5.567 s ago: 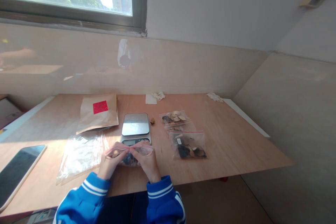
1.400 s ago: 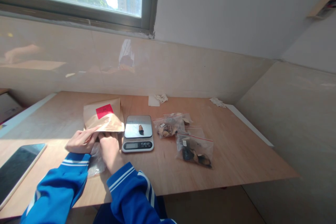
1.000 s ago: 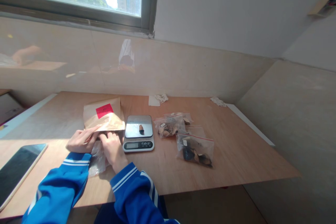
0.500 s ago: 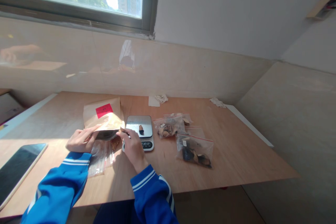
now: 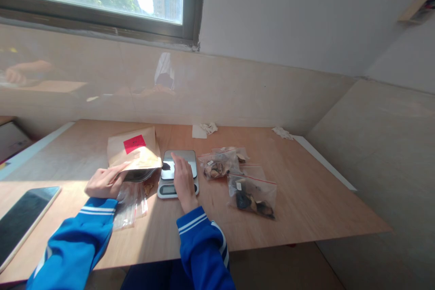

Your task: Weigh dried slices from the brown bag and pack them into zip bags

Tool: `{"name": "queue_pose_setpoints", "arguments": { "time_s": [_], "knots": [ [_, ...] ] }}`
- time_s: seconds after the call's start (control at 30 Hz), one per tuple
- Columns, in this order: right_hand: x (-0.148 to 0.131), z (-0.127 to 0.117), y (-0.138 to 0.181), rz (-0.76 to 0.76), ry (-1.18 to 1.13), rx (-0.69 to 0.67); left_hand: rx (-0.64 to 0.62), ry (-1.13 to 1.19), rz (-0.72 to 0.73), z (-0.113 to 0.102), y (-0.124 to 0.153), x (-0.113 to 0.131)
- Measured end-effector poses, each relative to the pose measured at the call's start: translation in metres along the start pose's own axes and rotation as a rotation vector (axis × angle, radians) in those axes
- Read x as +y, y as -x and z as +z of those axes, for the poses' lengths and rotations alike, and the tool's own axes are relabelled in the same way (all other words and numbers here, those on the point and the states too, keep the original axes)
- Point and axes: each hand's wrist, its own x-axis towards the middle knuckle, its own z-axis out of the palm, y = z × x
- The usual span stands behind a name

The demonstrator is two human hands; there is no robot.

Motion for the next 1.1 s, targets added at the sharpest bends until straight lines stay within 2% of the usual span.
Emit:
{"name": "queue_pose_setpoints", "arguments": {
  "time_s": [0.27, 0.4, 0.83, 1.1],
  "knots": [
    [0.018, -0.009, -0.004, 0.158, -0.179, 0.304, 0.006, 0.006, 0.002, 0.001, 0.001, -0.001],
    [0.03, -0.01, -0.008, 0.244, -0.242, 0.366, 0.001, 0.002, -0.008, 0.003, 0.002, -0.002],
    [0.019, -0.01, -0.006, 0.053, -0.264, 0.135, 0.006, -0.011, -0.013, 0.004, 0.002, -0.002],
    [0.021, -0.012, -0.004, 0.002, -0.147, 0.075, 0.006, -0.021, -0.017, 0.002, 0.002, -0.001]
  ]
}}
